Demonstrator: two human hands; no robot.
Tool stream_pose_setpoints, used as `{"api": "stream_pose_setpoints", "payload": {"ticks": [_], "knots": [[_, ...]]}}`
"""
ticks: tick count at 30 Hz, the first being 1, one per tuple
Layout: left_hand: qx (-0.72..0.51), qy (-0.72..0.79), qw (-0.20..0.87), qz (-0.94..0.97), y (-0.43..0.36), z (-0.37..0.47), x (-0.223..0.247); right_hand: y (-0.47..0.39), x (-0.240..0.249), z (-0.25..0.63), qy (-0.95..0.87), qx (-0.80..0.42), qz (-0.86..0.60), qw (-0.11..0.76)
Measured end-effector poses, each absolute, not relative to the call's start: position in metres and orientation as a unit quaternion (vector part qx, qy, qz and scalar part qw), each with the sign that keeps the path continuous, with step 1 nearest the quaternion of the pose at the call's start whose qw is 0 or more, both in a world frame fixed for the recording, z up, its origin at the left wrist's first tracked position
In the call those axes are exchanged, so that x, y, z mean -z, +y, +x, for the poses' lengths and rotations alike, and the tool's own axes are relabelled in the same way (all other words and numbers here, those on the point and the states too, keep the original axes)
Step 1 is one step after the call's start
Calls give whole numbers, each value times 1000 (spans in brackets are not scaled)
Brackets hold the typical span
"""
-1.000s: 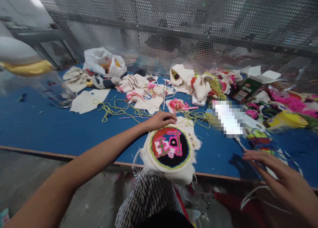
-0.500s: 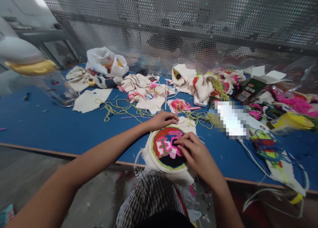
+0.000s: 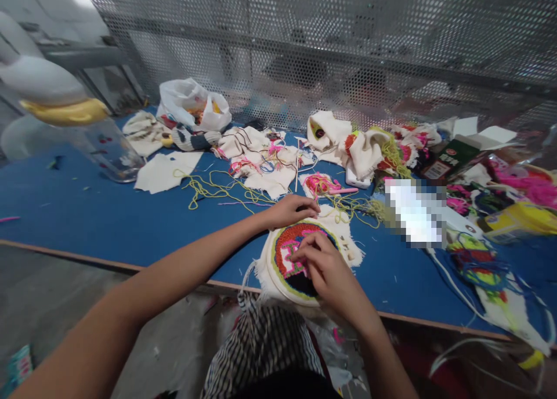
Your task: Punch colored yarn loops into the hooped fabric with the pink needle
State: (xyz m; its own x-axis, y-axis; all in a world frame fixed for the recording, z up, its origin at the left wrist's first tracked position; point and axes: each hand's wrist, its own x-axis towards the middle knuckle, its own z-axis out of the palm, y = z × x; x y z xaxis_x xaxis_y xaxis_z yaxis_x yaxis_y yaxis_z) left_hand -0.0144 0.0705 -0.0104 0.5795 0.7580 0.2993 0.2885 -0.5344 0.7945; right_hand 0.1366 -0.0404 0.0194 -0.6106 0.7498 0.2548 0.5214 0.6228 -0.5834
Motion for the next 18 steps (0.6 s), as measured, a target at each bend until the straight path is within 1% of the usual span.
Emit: {"api": "stream_pose_setpoints", "payload": {"ticks": [2, 8, 10, 14, 16, 18], "knots": [[-327, 320, 360, 813, 70, -14, 10, -41, -21, 137, -857, -243, -383, 246], [-323, 324, 355, 815, 70, -14, 9, -42, -14, 130, -887, -172, -376, 206], [-323, 324, 358, 814, 70, -14, 9, -42, -14, 130, -885, -192, -369, 207], [-324, 326, 356, 814, 70, -14, 9, -39, -21, 132, -831, -274, -402, 271], [-323, 327, 355, 814, 70, -14, 9, -38, -24, 132, -824, -269, -417, 273], [-324, 326, 359, 812, 70, -14, 10, -37, -25, 129, -844, -246, -407, 249]]}}
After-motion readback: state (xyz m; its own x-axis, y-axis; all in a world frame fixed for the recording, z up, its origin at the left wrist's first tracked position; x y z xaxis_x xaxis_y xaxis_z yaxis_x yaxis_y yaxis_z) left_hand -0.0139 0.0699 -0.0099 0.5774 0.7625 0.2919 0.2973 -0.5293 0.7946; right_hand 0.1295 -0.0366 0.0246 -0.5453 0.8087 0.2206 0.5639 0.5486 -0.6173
